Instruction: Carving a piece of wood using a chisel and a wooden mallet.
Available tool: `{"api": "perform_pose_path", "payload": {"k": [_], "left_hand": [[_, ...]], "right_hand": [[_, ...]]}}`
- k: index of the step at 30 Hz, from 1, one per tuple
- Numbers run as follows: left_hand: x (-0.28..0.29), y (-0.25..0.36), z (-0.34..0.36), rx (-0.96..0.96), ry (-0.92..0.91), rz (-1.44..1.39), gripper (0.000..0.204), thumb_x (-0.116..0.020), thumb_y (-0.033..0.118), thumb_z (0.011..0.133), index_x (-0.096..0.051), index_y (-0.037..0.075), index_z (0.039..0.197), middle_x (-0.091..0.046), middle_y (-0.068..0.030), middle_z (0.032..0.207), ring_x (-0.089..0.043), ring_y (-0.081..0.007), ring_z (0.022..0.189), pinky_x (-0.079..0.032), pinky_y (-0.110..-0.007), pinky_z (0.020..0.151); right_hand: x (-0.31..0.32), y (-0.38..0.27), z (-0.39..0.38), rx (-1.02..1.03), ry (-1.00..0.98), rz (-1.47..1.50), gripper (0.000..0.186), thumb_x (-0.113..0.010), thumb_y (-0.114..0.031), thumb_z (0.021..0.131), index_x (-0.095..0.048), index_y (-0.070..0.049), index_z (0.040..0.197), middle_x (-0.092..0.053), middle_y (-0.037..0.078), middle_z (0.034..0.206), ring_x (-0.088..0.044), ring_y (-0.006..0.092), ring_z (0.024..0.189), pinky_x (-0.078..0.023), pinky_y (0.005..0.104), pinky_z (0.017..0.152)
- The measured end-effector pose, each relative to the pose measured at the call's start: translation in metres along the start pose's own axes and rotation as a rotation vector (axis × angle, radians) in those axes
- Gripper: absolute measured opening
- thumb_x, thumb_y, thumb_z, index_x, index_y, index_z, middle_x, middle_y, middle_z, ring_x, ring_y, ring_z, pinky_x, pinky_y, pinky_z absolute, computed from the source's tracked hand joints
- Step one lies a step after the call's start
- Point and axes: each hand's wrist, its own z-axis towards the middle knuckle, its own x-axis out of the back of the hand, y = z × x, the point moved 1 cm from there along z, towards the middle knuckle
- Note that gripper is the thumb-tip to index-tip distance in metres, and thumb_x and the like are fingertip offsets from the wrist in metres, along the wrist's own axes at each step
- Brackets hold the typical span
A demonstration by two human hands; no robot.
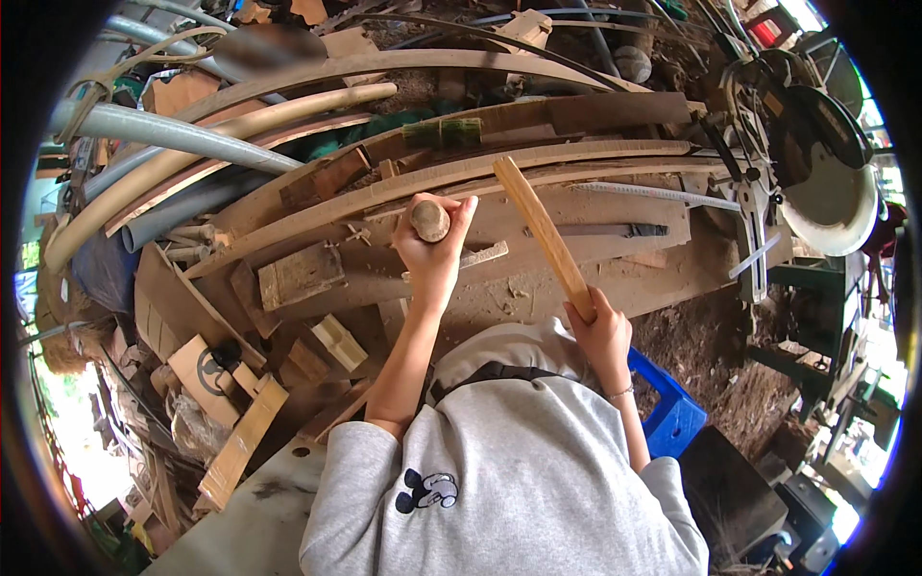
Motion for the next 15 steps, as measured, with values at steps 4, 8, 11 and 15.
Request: {"api": "perform_pose_path", "payload": {"k": [4, 8, 11, 15], "left_hand": [[-0.003, 0.005, 0.0, -0.07, -0.024, 0.013, 0.015, -0.069, 0.006, 0.075, -0.055, 0.003, 0.069, -0.054, 0.0013, 0.065, -0.047, -0.0026, 0.057, -0.037, -0.017, 0.053], [-0.001, -0.001, 0.001, -0.07, -0.068, 0.021, 0.012, -0.068, 0.003, 0.074, -0.056, 0.003, 0.072, -0.055, 0.0011, 0.068, -0.047, -0.0033, 0.061, -0.038, -0.018, 0.056], [-0.002, -0.002, 0.004, -0.109, -0.114, 0.043, 0.01, -0.067, 0.004, 0.075, -0.057, 0.003, 0.073, -0.055, 0.0011, 0.068, -0.048, -0.0045, 0.06, -0.039, -0.019, 0.056], [0.002, -0.008, 0.001, 0.115, -0.22, -0.066, 0.011, -0.065, 0.008, 0.078, -0.056, 0.004, 0.072, -0.055, -0.0001, 0.065, -0.051, -0.0063, 0.057, -0.04, -0.02, 0.054]], "right_hand": [[-0.001, 0.001, 0.0, -0.007, -0.011, -0.004, 0.032, -0.064, -0.031, 0.075, -0.059, -0.008, 0.097, -0.059, 0.016, 0.059, -0.059, 0.0335, 0.055, -0.049, 0.0397, 0.052], [-0.002, 0.001, 0.0, 0.001, -0.012, 0.012, 0.032, -0.064, -0.031, 0.075, -0.059, -0.008, 0.097, -0.059, 0.016, 0.059, -0.059, 0.0336, 0.055, -0.049, 0.0402, 0.052], [-0.001, 0.001, 0.0, 0.008, -0.005, 0.017, 0.032, -0.064, -0.031, 0.075, -0.059, -0.008, 0.097, -0.059, 0.016, 0.059, -0.059, 0.0336, 0.055, -0.049, 0.0401, 0.052], [-0.002, 0.002, -0.002, 0.018, 0.006, 0.015, 0.032, -0.064, -0.03, 0.075, -0.059, -0.008, 0.097, -0.059, 0.016, 0.059, -0.059, 0.0338, 0.055, -0.048, 0.0401, 0.051]]}}
